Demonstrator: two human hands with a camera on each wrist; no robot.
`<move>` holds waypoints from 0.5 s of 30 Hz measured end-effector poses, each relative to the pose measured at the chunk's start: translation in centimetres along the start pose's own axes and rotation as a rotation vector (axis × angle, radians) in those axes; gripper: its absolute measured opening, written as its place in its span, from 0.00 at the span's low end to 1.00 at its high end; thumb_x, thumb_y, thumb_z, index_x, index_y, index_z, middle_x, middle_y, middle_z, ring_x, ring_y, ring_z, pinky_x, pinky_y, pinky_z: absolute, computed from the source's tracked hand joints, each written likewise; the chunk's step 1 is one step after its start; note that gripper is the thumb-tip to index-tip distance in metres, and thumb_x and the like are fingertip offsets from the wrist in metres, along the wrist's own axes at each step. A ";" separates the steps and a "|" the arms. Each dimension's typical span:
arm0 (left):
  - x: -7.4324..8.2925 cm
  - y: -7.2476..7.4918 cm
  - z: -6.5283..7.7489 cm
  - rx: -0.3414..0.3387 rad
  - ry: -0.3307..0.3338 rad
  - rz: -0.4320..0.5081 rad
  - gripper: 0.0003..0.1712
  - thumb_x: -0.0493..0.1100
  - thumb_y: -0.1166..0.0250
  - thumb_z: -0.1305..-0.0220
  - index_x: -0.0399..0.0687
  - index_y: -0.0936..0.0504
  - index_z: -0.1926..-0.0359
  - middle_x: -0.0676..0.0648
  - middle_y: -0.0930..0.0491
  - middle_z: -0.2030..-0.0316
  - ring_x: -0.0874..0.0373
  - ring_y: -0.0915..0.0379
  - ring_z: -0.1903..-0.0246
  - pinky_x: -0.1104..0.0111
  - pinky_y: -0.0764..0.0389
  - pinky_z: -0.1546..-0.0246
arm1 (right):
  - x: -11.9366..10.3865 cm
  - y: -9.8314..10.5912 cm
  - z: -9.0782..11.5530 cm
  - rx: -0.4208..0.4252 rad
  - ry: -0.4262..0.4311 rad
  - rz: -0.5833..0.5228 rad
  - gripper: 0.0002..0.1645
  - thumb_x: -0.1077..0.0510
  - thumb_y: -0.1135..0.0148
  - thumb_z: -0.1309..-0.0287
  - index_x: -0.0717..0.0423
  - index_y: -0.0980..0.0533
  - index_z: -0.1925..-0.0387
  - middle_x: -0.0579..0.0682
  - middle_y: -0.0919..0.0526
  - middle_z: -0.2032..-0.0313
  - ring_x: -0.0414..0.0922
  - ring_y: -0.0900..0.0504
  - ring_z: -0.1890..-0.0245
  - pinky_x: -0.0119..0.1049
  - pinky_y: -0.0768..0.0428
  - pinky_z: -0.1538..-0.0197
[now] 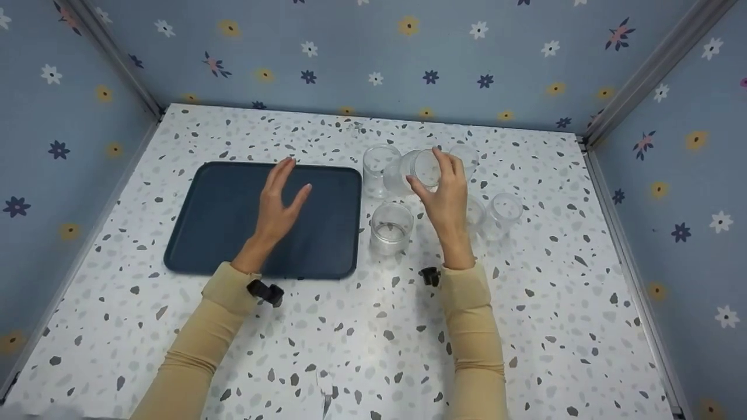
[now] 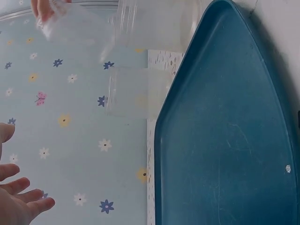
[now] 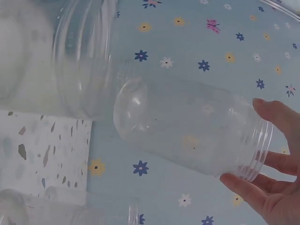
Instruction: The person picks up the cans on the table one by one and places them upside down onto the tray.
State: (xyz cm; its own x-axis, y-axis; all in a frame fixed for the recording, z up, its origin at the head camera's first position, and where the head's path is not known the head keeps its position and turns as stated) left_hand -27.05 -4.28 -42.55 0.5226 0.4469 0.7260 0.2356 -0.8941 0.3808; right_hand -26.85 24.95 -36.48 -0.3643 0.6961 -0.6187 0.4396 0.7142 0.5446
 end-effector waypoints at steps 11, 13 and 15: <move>0.3 -0.7 0.3 -0.009 -0.007 0.167 0.33 0.41 0.41 0.40 0.33 0.42 0.37 0.39 0.46 0.37 0.53 0.51 0.37 0.62 0.45 0.41 | -2.7 0.2 1.8 0.088 0.036 -0.249 0.32 0.65 0.31 0.59 0.67 0.30 0.49 0.61 0.27 0.56 0.53 0.24 0.59 0.45 0.22 0.64; 0.3 -0.8 0.3 -0.012 0.003 0.193 0.33 0.40 0.41 0.41 0.33 0.42 0.37 0.38 0.46 0.37 0.51 0.51 0.38 0.60 0.45 0.41 | -3.7 0.0 2.3 0.084 0.043 -0.299 0.31 0.68 0.32 0.59 0.70 0.31 0.49 0.62 0.28 0.56 0.56 0.25 0.59 0.47 0.22 0.64; 0.2 -0.9 0.3 -0.023 0.026 0.228 0.34 0.38 0.41 0.41 0.32 0.43 0.37 0.37 0.47 0.37 0.48 0.51 0.38 0.57 0.44 0.42 | -4.5 -0.2 2.7 0.081 0.045 -0.337 0.31 0.70 0.33 0.58 0.72 0.32 0.49 0.64 0.28 0.56 0.57 0.25 0.59 0.46 0.22 0.63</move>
Point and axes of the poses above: each hand's wrist, its own z-axis away from the middle knuckle, its own y-axis out of the back of the hand, x = y × z, the point moved 7 cm from there along -z, towards the middle knuckle
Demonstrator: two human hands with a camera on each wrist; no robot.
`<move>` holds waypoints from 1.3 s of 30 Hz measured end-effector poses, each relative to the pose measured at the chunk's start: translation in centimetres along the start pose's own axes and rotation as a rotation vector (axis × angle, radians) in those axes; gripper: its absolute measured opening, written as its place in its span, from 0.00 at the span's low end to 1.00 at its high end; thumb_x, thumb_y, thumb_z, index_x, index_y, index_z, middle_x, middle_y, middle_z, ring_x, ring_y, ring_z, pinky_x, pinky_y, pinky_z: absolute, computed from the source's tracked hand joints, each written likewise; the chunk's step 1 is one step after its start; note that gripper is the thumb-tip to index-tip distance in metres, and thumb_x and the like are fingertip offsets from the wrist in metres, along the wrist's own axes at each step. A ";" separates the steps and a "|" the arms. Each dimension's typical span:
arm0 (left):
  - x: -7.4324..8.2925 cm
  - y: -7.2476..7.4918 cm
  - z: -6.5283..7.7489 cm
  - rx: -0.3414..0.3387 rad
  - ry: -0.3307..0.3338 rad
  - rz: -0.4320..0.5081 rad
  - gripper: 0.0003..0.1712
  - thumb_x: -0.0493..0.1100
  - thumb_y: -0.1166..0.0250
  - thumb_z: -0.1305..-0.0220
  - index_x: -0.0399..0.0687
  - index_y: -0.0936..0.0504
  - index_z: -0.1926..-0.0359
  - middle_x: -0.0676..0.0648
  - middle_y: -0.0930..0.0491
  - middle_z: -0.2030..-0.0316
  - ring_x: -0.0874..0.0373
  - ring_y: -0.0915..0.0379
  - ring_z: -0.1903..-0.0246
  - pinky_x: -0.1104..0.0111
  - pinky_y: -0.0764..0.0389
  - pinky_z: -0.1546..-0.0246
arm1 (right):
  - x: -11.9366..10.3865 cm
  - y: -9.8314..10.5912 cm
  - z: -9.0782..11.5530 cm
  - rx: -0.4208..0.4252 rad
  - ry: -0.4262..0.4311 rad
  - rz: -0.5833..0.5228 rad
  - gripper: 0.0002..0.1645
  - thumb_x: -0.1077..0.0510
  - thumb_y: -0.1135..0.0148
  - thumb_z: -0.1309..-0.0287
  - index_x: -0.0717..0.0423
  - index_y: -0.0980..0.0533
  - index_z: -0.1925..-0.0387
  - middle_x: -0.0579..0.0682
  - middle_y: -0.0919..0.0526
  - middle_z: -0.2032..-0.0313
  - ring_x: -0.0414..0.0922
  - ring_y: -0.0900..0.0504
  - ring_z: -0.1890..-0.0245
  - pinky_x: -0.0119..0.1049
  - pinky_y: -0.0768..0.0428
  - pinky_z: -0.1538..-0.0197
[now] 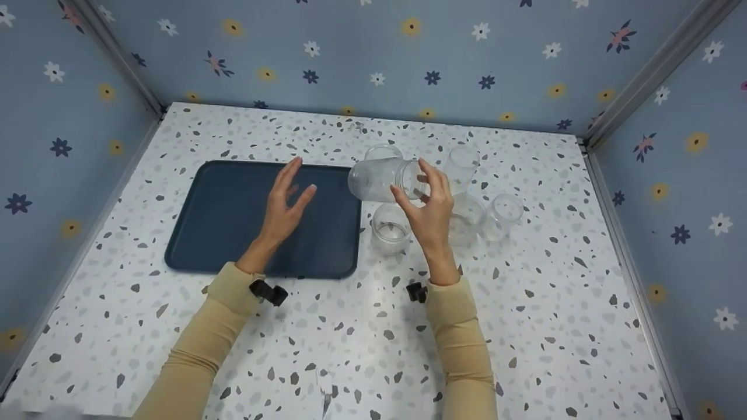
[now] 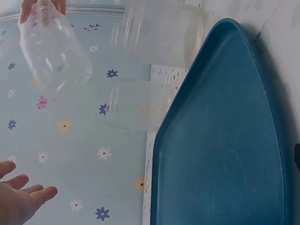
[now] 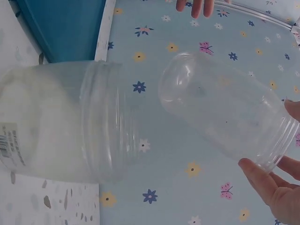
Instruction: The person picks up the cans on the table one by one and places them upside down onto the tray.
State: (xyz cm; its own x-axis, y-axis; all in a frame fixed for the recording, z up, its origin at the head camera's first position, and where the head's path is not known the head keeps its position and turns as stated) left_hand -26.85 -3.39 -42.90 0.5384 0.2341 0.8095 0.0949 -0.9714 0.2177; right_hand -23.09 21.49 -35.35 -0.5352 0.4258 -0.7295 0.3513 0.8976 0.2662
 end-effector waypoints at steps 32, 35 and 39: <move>0.4 -1.2 1.6 -0.060 0.296 0.444 0.27 0.31 0.50 0.37 0.26 0.45 0.38 0.32 0.41 0.41 0.53 0.29 0.57 0.56 0.27 0.64 | 0.9 -5.5 3.5 -0.068 -0.102 -0.395 0.30 0.74 0.39 0.54 0.79 0.37 0.48 0.66 0.30 0.53 0.56 0.27 0.57 0.35 0.22 0.61; 0.3 -1.0 1.7 -0.040 0.295 0.481 0.27 0.30 0.50 0.38 0.25 0.44 0.39 0.30 0.41 0.42 0.59 0.28 0.59 0.61 0.25 0.64 | 0.9 -5.7 3.6 -0.069 -0.103 -0.411 0.29 0.75 0.40 0.54 0.79 0.38 0.48 0.65 0.30 0.53 0.56 0.27 0.57 0.35 0.23 0.60; 0.2 -0.7 1.8 -0.001 0.275 0.513 0.26 0.27 0.49 0.40 0.23 0.42 0.41 0.28 0.38 0.45 0.62 0.26 0.62 0.67 0.23 0.67 | 0.8 -6.1 3.6 -0.091 -0.098 -0.430 0.29 0.76 0.43 0.52 0.80 0.39 0.47 0.71 0.33 0.51 0.64 0.30 0.55 0.34 0.23 0.59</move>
Point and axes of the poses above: each hand's wrist, its own z-axis away from the middle knuckle, its own y-axis out of the back of the hand, x = y × z, the point moved 7 cm from there along -z, towards the middle knuckle
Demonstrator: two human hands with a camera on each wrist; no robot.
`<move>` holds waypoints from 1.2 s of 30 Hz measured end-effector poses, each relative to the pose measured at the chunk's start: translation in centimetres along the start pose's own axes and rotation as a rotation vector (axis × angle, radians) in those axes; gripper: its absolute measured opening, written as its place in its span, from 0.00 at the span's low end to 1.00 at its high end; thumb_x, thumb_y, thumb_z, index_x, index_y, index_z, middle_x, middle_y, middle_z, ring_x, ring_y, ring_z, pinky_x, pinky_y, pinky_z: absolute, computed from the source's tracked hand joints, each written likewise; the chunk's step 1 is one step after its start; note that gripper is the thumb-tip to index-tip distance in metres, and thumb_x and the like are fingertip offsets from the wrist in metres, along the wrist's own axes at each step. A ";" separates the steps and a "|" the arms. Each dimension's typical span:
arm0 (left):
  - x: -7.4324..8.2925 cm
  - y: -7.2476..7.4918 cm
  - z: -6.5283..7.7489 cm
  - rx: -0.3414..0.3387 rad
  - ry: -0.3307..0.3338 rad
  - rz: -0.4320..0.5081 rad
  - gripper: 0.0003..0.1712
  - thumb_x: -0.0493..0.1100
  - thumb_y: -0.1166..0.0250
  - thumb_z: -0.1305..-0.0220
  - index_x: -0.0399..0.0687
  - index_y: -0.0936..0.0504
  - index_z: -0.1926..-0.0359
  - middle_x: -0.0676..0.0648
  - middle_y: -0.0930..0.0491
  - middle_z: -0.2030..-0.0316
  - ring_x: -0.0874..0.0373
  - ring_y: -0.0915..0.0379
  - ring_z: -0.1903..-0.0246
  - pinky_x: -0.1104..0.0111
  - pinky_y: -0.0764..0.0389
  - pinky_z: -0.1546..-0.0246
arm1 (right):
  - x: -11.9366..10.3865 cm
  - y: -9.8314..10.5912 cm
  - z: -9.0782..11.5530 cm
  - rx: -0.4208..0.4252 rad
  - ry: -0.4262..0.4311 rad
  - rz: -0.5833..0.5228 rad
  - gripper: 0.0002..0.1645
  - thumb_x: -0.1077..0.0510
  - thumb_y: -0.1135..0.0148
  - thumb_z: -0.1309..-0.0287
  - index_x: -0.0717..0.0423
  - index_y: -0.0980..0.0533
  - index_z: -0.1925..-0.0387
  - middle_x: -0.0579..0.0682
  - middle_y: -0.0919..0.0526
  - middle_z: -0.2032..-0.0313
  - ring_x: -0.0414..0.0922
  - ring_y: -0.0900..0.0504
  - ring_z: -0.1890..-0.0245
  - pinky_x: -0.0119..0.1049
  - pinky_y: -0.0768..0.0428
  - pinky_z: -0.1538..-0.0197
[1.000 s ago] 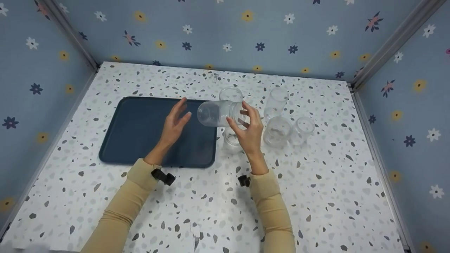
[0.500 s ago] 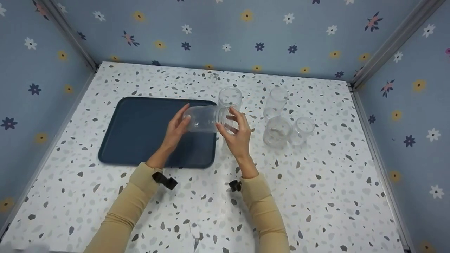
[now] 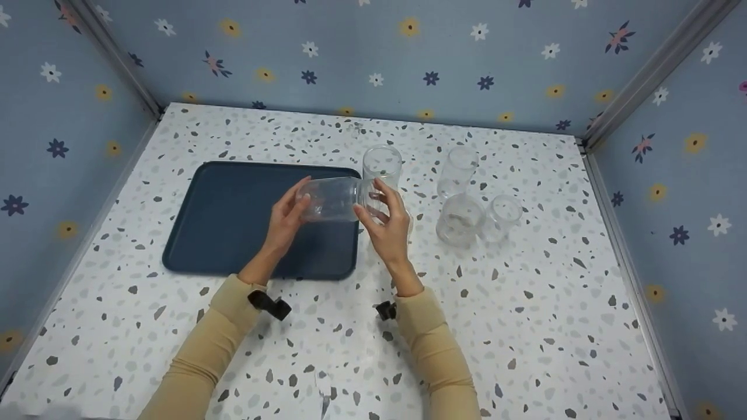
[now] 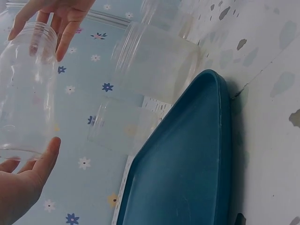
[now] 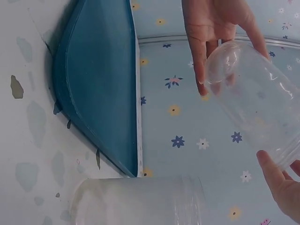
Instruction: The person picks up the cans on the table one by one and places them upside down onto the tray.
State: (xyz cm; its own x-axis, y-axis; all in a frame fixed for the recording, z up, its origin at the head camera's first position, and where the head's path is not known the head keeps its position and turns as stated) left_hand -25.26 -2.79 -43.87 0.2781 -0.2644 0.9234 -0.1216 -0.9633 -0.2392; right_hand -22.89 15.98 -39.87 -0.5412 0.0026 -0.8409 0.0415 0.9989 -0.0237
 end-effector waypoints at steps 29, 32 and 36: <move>1.2 6.4 -1.1 0.135 0.024 -0.356 0.31 0.36 0.37 0.47 0.30 0.35 0.42 0.33 0.30 0.51 0.45 0.29 0.58 0.72 0.26 0.67 | 4.6 1.5 -0.7 -0.405 -0.017 0.779 0.33 0.54 0.35 0.51 0.65 0.32 0.45 0.65 0.33 0.47 0.57 0.38 0.44 0.48 0.38 0.44; 0.1 7.8 -1.7 0.159 0.016 -0.422 0.32 0.41 0.34 0.48 0.34 0.33 0.42 0.38 0.28 0.51 0.50 0.29 0.58 0.68 0.27 0.62 | 4.9 1.6 -0.6 -0.462 -0.065 0.848 0.34 0.52 0.35 0.52 0.64 0.32 0.44 0.66 0.35 0.46 0.59 0.39 0.44 0.51 0.39 0.45; -0.8 9.3 -2.3 0.179 0.023 -0.513 0.33 0.46 0.33 0.49 0.39 0.31 0.43 0.43 0.29 0.49 0.54 0.30 0.58 0.65 0.29 0.59 | 5.4 1.7 -0.4 -0.546 -0.168 0.916 0.38 0.49 0.35 0.52 0.62 0.35 0.42 0.66 0.39 0.43 0.62 0.41 0.44 0.58 0.39 0.48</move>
Point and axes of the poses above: each hand's wrist, its own z-axis away from the middle knuckle, its own y-axis out of the back of the hand, x = y × z, the point moved 7 cm from there along -z, towards the middle knuckle
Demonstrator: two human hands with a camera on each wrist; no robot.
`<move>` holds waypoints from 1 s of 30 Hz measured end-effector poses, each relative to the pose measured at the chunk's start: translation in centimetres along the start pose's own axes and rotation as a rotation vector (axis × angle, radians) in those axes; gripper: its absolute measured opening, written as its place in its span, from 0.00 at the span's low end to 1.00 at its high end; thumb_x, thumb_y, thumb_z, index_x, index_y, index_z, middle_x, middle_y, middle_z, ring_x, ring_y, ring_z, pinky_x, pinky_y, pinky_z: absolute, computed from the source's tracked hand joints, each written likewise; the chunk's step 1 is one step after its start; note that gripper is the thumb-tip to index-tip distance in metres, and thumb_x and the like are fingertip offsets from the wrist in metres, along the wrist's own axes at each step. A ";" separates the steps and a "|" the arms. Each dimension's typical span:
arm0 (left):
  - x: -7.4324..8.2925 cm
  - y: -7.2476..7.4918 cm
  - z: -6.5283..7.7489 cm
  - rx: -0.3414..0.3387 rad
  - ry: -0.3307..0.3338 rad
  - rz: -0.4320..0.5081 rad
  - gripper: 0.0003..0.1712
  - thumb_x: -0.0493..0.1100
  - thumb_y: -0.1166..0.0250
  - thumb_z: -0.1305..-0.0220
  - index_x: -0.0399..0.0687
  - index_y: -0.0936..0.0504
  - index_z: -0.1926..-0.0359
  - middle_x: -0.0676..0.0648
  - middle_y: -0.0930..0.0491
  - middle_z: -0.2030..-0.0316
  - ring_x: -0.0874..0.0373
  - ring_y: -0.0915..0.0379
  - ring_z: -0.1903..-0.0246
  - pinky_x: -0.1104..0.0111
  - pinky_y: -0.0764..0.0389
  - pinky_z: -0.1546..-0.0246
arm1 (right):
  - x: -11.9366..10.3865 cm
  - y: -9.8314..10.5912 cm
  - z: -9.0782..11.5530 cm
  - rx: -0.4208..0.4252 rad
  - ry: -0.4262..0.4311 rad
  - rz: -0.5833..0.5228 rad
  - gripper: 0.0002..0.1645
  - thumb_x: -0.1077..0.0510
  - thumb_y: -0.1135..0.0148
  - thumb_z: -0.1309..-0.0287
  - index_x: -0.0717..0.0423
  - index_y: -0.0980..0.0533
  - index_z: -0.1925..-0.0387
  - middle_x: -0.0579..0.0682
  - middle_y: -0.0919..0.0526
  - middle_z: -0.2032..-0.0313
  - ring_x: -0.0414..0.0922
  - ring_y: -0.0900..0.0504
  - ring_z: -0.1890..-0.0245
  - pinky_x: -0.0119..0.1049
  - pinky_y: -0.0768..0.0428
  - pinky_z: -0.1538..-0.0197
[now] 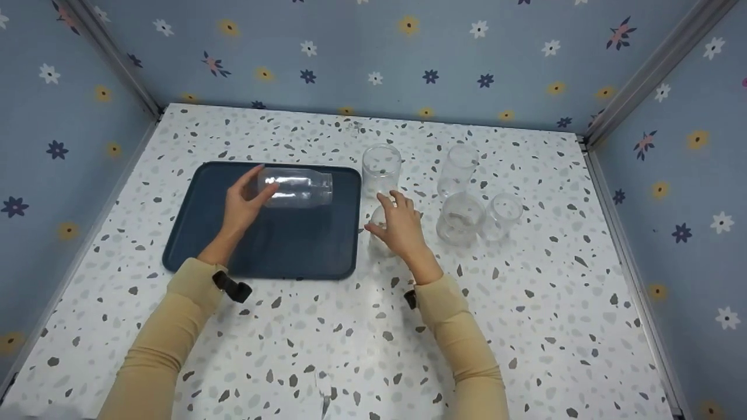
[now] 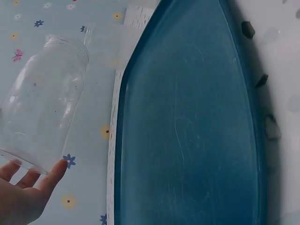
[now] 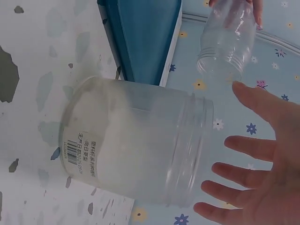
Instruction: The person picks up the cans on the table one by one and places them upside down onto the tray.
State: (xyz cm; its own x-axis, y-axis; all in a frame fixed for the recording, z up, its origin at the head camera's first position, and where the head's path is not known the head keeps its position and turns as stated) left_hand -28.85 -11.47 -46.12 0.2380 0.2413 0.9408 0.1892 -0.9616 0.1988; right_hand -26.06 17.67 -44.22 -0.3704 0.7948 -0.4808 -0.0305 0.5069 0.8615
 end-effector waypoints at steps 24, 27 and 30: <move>0.2 5.0 -3.7 -0.056 0.029 -0.356 0.38 0.53 0.35 0.49 0.40 0.35 0.40 0.40 0.34 0.44 0.49 0.43 0.42 0.61 0.41 0.43 | 0.8 -1.2 -0.7 -0.232 -0.086 0.209 0.44 0.48 0.30 0.61 0.63 0.34 0.43 0.66 0.34 0.47 0.64 0.30 0.55 0.53 0.28 0.56; 0.1 5.6 -4.1 -0.062 0.039 -0.395 0.39 0.53 0.35 0.48 0.39 0.35 0.40 0.40 0.35 0.44 0.48 0.44 0.42 0.59 0.43 0.42 | 0.8 -1.2 -0.8 -0.236 -0.084 0.213 0.44 0.48 0.29 0.62 0.63 0.34 0.43 0.67 0.33 0.48 0.63 0.29 0.55 0.53 0.28 0.57; -0.1 6.3 -4.4 -0.067 0.059 -0.432 0.39 0.53 0.35 0.48 0.39 0.35 0.40 0.39 0.35 0.44 0.47 0.42 0.43 0.58 0.43 0.43 | 0.8 -1.2 -0.9 -0.235 -0.077 0.220 0.44 0.48 0.29 0.63 0.63 0.33 0.44 0.66 0.32 0.49 0.63 0.28 0.57 0.53 0.27 0.58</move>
State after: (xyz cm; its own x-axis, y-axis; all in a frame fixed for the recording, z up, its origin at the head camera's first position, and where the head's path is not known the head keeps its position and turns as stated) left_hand -31.93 -18.11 -43.76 0.0958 0.6173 0.7809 0.1970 -0.7807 0.5930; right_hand -27.17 17.38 -45.47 -0.3207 0.9042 -0.2822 -0.1745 0.2364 0.9559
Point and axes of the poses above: each hand's wrist, its own z-axis away from the middle knuckle, its own y-axis out of the back of the hand, x = y × z, the point moved 7 cm from there along -z, towards the middle knuckle
